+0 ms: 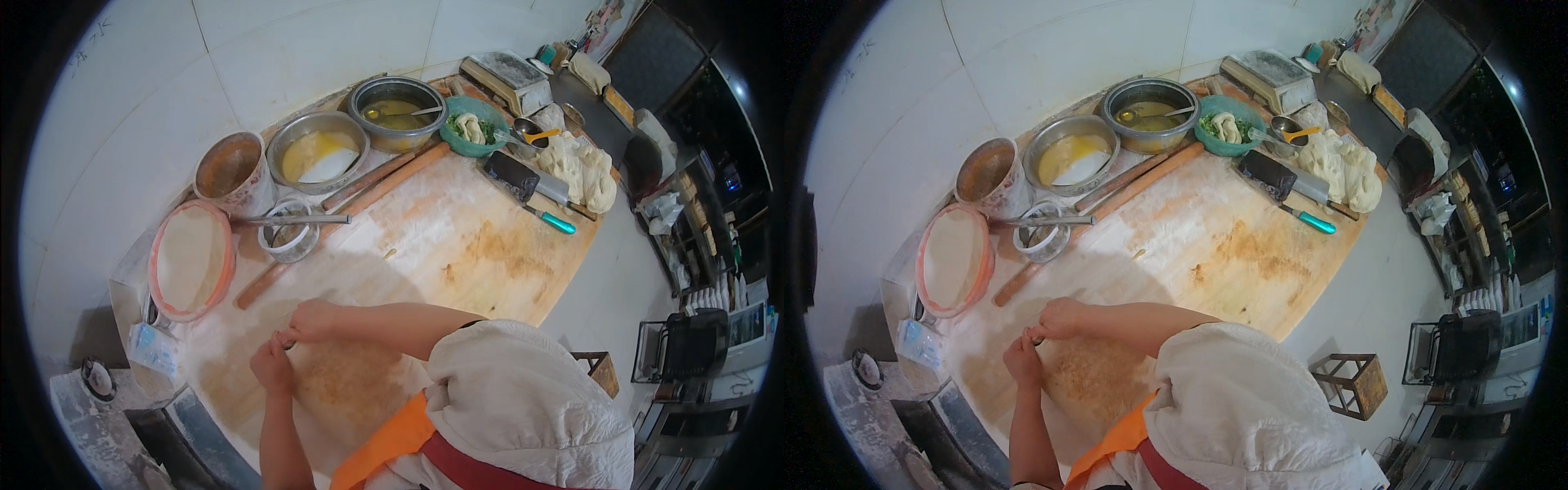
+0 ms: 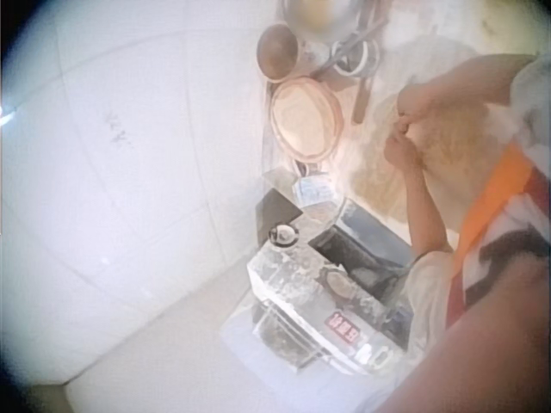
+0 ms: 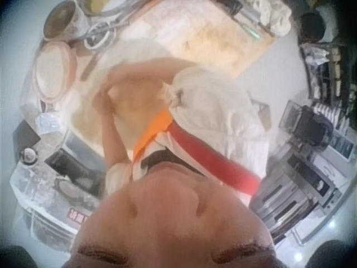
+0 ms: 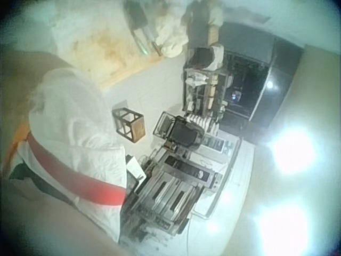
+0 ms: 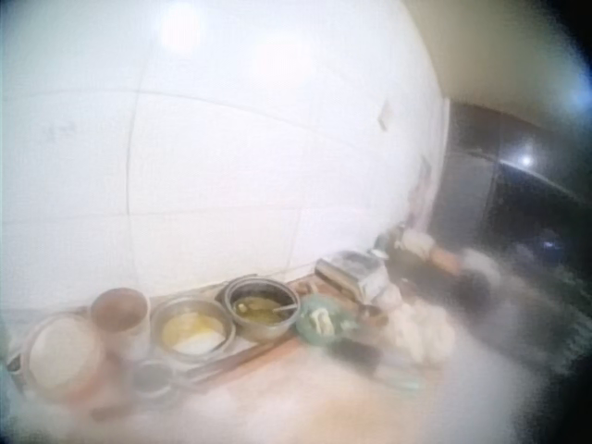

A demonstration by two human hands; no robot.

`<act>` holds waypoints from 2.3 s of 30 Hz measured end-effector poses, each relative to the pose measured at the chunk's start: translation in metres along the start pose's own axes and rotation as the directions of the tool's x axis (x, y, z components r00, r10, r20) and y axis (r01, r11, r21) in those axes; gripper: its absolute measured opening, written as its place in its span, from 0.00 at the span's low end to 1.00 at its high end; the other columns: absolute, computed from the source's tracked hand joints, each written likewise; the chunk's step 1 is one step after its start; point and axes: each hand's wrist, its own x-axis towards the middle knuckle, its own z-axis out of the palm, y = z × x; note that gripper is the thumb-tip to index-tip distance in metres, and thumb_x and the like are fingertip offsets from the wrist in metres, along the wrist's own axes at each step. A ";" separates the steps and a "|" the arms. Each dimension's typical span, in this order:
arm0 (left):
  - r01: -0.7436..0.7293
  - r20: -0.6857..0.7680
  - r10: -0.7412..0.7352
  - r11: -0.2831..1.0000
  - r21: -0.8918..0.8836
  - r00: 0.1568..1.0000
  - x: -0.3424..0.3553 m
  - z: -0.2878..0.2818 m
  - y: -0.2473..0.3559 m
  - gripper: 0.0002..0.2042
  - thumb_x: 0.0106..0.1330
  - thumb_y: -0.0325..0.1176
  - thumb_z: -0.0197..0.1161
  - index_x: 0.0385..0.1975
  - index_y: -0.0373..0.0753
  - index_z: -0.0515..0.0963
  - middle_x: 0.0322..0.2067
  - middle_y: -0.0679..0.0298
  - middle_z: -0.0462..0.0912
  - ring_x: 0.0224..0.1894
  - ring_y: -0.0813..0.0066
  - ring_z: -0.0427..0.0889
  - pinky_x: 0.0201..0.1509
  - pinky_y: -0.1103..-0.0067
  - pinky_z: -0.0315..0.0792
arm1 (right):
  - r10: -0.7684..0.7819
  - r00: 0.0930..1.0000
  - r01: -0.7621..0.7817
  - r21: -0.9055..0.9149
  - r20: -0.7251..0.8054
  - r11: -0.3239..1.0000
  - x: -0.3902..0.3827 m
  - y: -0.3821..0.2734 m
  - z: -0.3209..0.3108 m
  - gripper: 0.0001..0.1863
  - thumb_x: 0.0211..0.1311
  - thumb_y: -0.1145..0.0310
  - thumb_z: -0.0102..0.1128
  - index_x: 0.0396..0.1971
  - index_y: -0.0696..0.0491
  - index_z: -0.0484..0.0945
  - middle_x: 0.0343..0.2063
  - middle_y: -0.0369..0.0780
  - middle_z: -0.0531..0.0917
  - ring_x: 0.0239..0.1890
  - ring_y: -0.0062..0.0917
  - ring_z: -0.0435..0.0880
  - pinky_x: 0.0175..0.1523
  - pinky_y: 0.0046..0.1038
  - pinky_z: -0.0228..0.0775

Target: The person cuts strips of dark dough and places them on a larger sheet of light dough, then folds the sheet and processes it through a machine, followed by rolling it with a rolling pin and trimming edges with a knife.

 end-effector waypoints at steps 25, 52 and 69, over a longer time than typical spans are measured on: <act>0.233 0.374 -0.231 0.972 0.042 0.898 0.054 0.019 -0.009 0.24 0.67 0.55 0.51 0.29 0.40 0.86 0.30 0.53 0.85 0.38 0.53 0.83 0.41 0.65 0.75 | 0.111 0.993 -0.106 0.102 -0.038 0.989 0.002 0.045 -0.017 0.22 0.67 0.48 0.49 0.34 0.50 0.85 0.31 0.46 0.85 0.38 0.42 0.84 0.45 0.40 0.74; -0.168 0.128 0.145 0.966 0.194 0.981 -0.070 0.008 -0.010 0.33 0.68 0.44 0.56 0.68 0.30 0.57 0.70 0.50 0.56 0.74 0.49 0.50 0.73 0.51 0.44 | -0.143 0.964 0.051 -0.367 -0.226 0.929 -0.105 0.009 0.025 0.42 0.63 0.49 0.57 0.68 0.61 0.56 0.70 0.49 0.57 0.74 0.42 0.50 0.74 0.51 0.38; -0.125 0.284 0.076 0.979 0.159 0.956 -0.194 -0.019 0.046 0.23 0.60 0.36 0.62 0.54 0.32 0.73 0.57 0.51 0.74 0.59 0.58 0.73 0.58 0.64 0.68 | -0.055 0.987 0.023 -0.202 -0.151 0.979 -0.204 -0.034 0.055 0.21 0.54 0.66 0.64 0.47 0.60 0.79 0.47 0.45 0.83 0.51 0.37 0.81 0.54 0.37 0.74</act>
